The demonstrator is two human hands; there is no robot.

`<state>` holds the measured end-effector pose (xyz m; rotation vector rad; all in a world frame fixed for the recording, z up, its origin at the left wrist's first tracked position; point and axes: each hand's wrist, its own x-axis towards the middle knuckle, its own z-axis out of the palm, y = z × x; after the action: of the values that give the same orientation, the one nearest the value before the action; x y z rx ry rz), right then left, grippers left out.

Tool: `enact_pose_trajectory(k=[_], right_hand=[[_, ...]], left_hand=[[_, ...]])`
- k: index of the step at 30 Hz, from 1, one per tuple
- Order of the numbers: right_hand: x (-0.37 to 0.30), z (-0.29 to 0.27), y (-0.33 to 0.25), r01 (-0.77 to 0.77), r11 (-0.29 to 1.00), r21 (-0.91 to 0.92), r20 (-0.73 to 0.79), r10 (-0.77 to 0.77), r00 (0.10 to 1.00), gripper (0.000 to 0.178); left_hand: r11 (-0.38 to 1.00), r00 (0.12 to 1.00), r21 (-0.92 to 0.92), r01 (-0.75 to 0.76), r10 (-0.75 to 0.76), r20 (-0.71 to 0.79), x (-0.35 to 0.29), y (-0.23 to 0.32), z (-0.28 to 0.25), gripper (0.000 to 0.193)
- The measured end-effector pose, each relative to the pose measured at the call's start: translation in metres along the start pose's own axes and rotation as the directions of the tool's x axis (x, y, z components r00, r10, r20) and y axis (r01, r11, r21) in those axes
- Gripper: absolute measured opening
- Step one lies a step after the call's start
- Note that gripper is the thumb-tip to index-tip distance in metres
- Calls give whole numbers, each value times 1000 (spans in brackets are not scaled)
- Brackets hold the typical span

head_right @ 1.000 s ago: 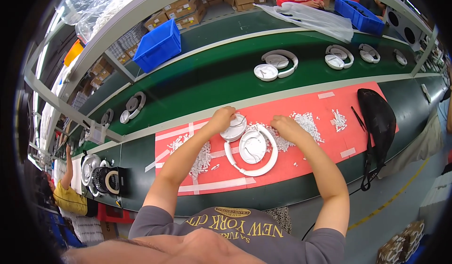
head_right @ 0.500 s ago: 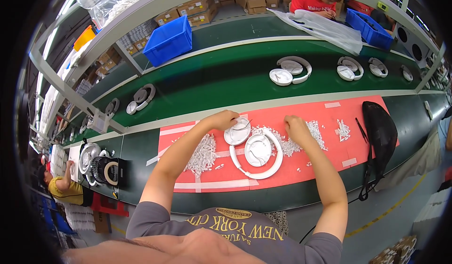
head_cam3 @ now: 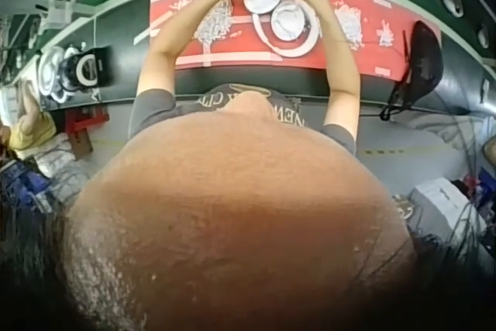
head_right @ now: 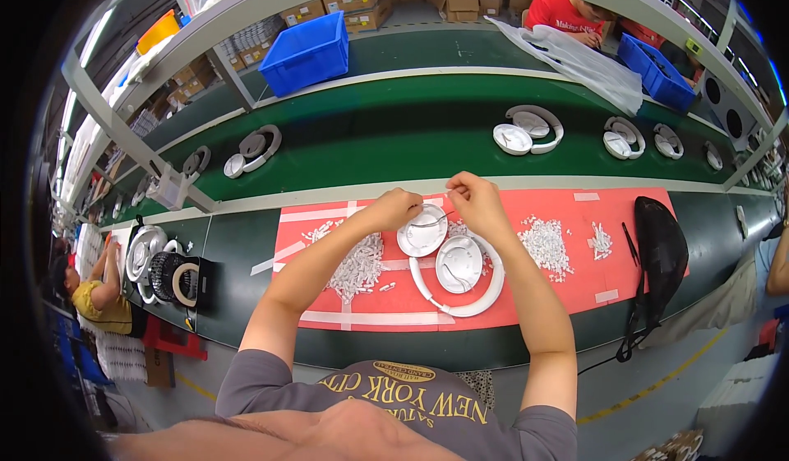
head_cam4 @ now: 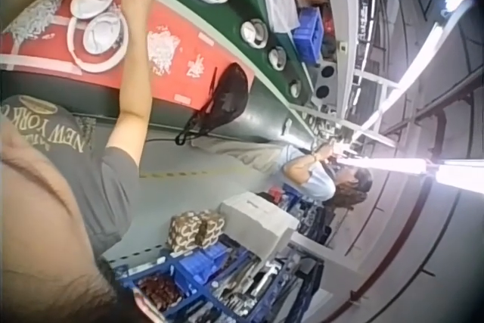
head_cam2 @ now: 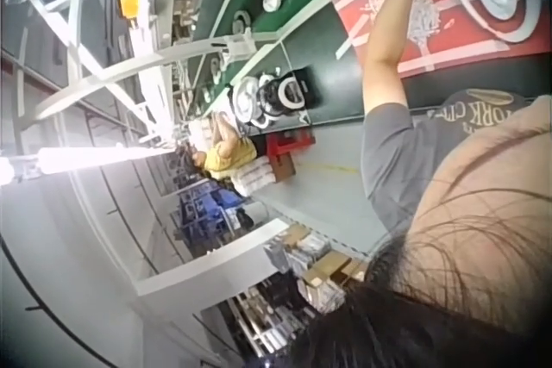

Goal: The person assembles small electronic components into plastic housings by hand on a factory production line.

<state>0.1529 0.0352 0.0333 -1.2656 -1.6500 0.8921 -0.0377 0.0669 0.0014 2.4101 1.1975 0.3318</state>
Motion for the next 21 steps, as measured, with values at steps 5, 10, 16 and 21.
enact_pose_trajectory(k=[5, 10, 16, 21], right_hand=[[7, 46, -3, 29, 998, -56, -8, -29, 1000, 6], [-2, 82, 17, 266, 890, -370, 29, -275, 961, 7], [-27, 80, -26, 68, 984, -162, -85, -82, 993, 5], [-25, 77, -36, 214, 906, -366, -194, -299, 934, 5]], left_hand=[[999, 990, -35, -23, 18, -137, -20, -21, 15, 16], [991, 974, -126, -41, 12, -224, -38, -32, 11, 17], [985, 959, -168, -46, -4, -285, -71, -18, -38, 18], [960, 889, -279, -6, -122, -441, -82, 5, -37, 19]])
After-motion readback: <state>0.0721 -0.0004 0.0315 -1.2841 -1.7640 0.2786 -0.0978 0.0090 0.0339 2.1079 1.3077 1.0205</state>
